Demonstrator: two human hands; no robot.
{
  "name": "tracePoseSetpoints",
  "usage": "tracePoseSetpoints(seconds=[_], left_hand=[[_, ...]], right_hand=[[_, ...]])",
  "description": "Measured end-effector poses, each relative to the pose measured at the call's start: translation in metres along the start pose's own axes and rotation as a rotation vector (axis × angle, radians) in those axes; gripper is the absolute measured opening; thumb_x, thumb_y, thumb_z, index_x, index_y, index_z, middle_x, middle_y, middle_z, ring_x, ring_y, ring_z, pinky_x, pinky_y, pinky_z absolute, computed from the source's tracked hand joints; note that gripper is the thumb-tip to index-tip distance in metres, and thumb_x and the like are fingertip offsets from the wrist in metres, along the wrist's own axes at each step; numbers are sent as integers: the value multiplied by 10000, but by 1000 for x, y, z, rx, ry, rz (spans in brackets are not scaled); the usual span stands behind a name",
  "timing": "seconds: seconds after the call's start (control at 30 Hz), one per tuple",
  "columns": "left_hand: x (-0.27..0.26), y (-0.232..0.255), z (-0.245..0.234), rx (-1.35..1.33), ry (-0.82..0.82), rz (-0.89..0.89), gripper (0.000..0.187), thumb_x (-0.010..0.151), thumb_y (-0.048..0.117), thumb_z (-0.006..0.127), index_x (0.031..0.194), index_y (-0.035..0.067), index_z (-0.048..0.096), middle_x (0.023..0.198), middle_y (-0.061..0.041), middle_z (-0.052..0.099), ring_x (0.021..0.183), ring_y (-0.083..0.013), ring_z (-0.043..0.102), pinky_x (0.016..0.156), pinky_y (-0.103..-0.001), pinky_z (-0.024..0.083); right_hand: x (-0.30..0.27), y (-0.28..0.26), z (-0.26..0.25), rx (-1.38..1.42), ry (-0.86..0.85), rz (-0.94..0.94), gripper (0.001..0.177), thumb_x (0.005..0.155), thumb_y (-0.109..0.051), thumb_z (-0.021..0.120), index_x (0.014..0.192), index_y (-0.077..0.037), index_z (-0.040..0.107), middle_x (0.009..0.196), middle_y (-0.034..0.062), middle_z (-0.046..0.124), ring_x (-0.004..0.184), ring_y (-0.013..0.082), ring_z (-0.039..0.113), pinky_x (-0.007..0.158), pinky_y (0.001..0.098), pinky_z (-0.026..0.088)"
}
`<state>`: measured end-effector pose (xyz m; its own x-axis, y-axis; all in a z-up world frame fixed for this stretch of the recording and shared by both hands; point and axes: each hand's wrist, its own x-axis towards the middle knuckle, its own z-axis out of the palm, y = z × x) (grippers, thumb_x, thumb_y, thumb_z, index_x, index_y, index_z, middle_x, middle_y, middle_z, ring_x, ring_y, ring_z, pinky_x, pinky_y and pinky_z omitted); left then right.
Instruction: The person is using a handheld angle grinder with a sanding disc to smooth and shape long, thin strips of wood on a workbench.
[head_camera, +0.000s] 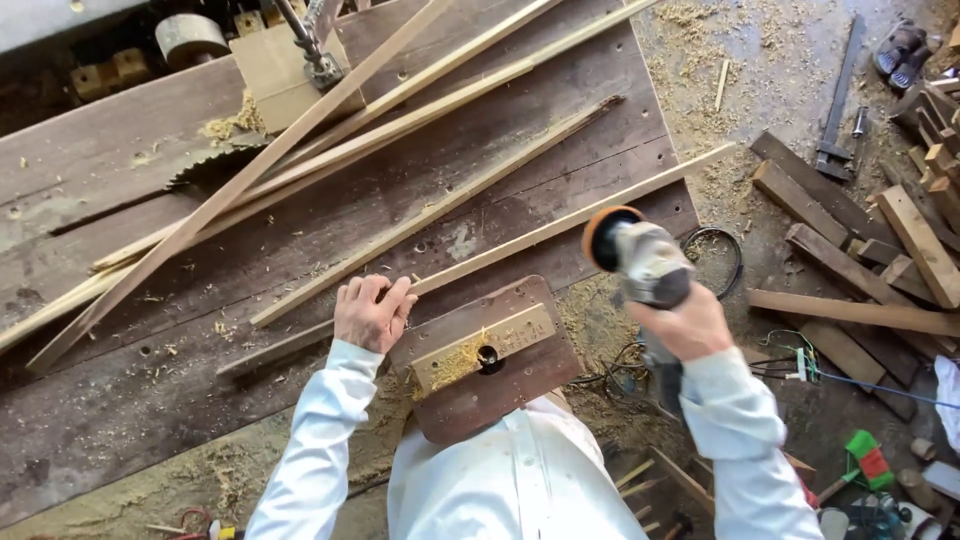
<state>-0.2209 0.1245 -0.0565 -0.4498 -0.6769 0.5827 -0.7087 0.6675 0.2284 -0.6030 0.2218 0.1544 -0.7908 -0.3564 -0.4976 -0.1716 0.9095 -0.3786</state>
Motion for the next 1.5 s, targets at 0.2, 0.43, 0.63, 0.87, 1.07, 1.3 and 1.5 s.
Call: tracePoseSetpoints(seconds=[0.2, 0.43, 0.63, 0.87, 1.07, 1.3, 1.5], left_hand=[[27, 9, -19, -24, -35, 81, 342, 958, 441, 651, 1083, 140, 756, 896, -50, 541, 759, -251, 554, 638, -359, 433], [28, 9, -16, 40, -68, 96, 344, 1004, 416, 580, 1111, 141, 756, 874, -49, 515, 755, -253, 543, 627, -373, 419], [24, 7, -12, 54, -127, 113, 350, 969, 435, 623, 1166, 178, 755, 867, -18, 518, 786, -237, 562, 665, -377, 436], [22, 1, -8, 60, -95, 170, 375, 979, 430, 586, 1127, 148, 784, 850, -49, 513, 727, -261, 531, 641, -380, 423], [18, -2, -4, 60, -112, 165, 378, 966, 428, 600, 1127, 149, 799, 853, -45, 527, 720, -259, 519, 638, -365, 424], [-2, -6, -7, 148, -325, 133, 518, 993, 545, 625, 1376, 205, 701, 898, 28, 483, 737, -219, 425, 635, -359, 397], [-5, -7, -7, 143, -346, 118, 549, 990, 523, 663, 1448, 220, 658, 924, 51, 504, 774, -224, 440, 658, -363, 420]], right_hand=[[11, -19, 36, -145, -263, -265, 550, 606, -334, 927, 1055, -68, 753, 953, 202, 753, 949, 371, 730, 845, 484, 562], [1, -41, 68, -405, -353, -388, 624, 605, -462, 873, 1082, -89, 723, 975, 208, 760, 1030, 389, 719, 883, 522, 578], [9, -57, 65, -571, -405, -305, 599, 610, -479, 786, 1105, -154, 698, 1007, 136, 776, 1047, 334, 729, 911, 459, 590], [75, -21, 33, -400, -280, -202, 590, 573, -495, 837, 1046, -159, 729, 1005, 135, 767, 1074, 324, 710, 895, 470, 584], [158, 8, -21, -244, -157, -91, 562, 555, -497, 940, 982, -161, 793, 923, 124, 777, 919, 300, 746, 873, 446, 568], [224, -20, -86, -98, -138, 160, 485, 752, -243, 816, 1166, -34, 676, 1049, 165, 725, 860, 265, 673, 808, 399, 573], [196, -34, -78, -108, -149, 224, 500, 789, -200, 793, 1226, -27, 624, 1059, 170, 709, 904, 282, 677, 875, 417, 565]])
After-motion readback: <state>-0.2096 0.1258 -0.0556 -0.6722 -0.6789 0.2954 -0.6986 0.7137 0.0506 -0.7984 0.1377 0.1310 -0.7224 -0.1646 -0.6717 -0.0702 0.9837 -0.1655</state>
